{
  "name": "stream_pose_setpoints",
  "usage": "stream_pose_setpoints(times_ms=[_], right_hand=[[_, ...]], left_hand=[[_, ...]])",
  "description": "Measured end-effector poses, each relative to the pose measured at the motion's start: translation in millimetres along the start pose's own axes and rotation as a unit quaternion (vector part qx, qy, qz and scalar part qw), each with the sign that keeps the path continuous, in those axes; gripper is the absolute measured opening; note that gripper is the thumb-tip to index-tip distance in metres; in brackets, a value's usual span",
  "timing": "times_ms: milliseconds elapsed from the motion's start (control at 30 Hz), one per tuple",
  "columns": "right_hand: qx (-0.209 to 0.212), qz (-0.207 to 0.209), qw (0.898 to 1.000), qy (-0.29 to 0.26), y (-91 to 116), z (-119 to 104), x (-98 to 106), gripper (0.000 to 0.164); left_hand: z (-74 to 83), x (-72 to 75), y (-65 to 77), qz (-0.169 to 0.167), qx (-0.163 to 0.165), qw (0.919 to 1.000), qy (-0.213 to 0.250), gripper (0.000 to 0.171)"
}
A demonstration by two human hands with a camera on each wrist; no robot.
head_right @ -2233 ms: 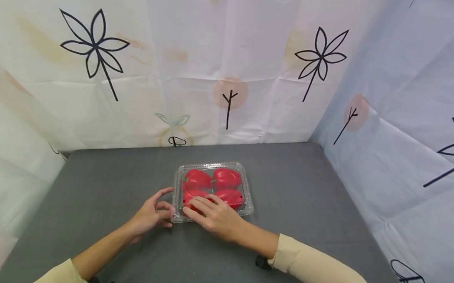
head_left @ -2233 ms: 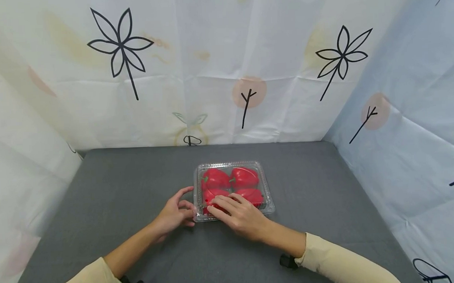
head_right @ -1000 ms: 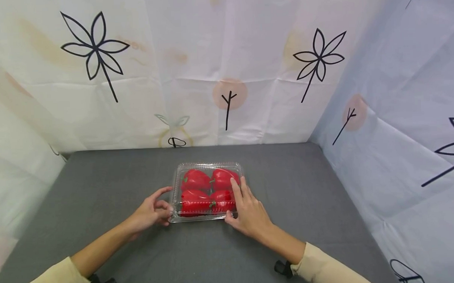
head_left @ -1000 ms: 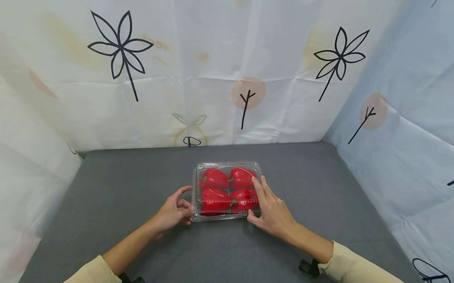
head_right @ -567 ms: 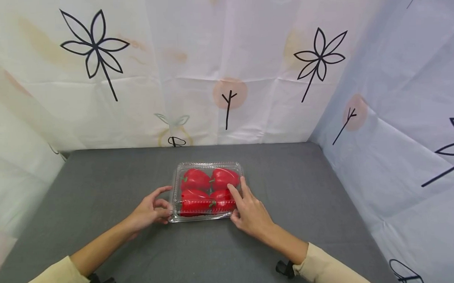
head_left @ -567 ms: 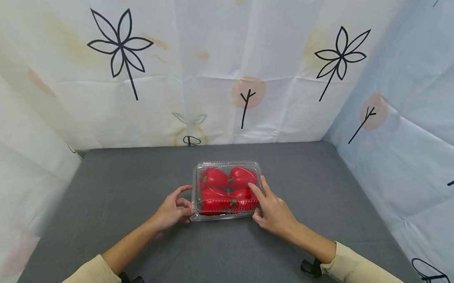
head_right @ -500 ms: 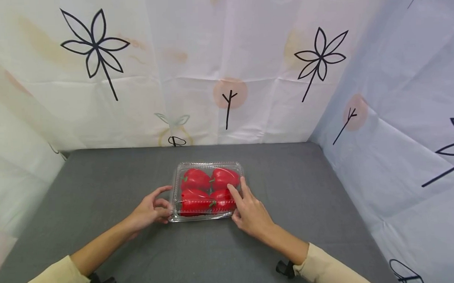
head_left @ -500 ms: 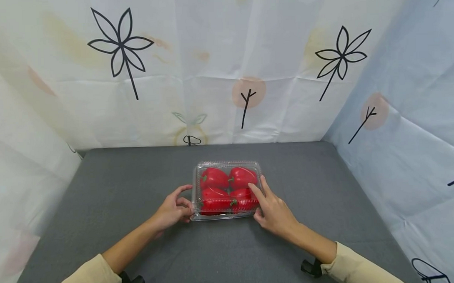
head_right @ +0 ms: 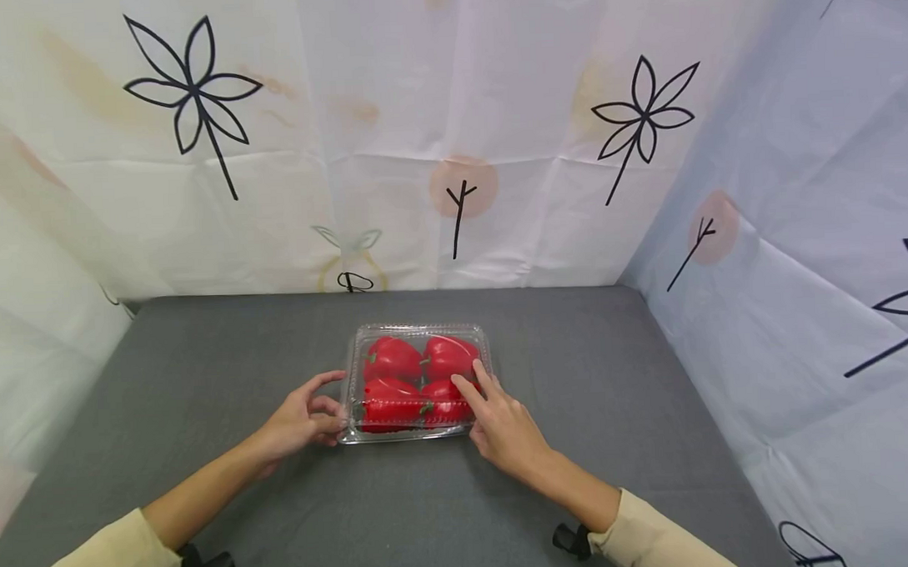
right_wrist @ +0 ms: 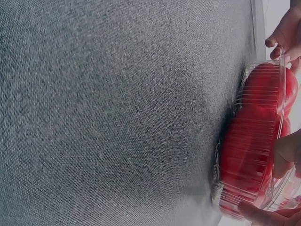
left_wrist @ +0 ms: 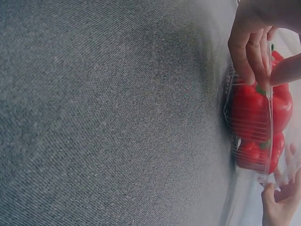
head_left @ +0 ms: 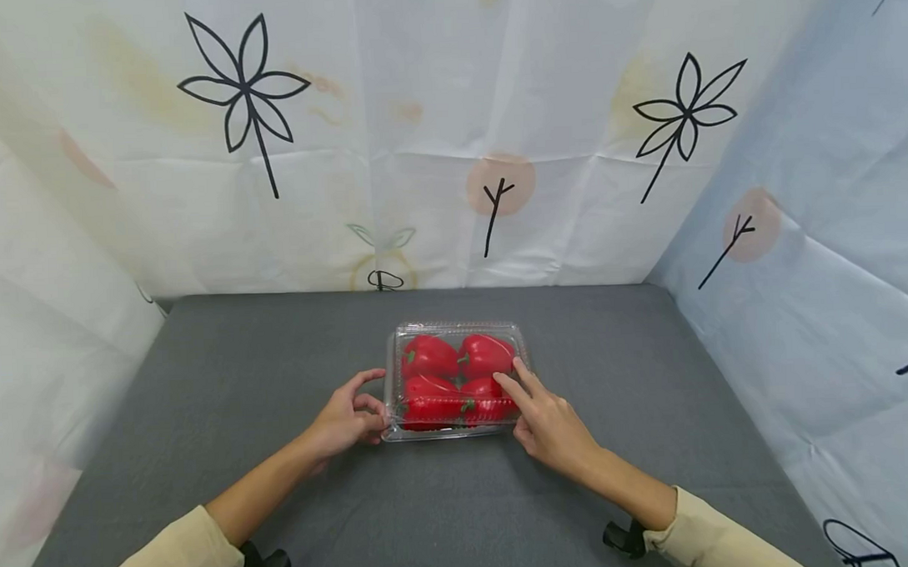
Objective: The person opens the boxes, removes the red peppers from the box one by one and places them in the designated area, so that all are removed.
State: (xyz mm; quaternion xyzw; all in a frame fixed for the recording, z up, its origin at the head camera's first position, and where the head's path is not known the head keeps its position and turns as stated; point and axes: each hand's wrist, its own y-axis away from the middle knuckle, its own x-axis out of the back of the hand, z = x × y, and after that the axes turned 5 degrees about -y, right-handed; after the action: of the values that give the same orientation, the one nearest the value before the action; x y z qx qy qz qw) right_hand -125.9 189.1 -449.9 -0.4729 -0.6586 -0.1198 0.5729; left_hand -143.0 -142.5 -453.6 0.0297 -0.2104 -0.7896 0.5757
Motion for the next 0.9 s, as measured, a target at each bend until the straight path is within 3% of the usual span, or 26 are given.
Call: stream_pose_setpoints(times_ms=[400, 633, 900], right_hand=[[0.039, 0.011, 0.999, 0.015, 1, 8, 2, 0.077], [0.053, 0.015, 0.998, 0.042, -3, 13, 8, 0.076], [0.042, 0.067, 0.997, 0.023, -10, 18, 21, 0.074]], left_hand=[[0.8, 3.1, 1.5, -0.003, -0.004, 1.0, 0.0, 0.07], [-1.4, 6.0, -1.3, -0.011, -0.008, 0.9997, 0.022, 0.075], [-1.5, 8.5, -4.5, -0.014, -0.013, 0.9994, 0.028, 0.081]])
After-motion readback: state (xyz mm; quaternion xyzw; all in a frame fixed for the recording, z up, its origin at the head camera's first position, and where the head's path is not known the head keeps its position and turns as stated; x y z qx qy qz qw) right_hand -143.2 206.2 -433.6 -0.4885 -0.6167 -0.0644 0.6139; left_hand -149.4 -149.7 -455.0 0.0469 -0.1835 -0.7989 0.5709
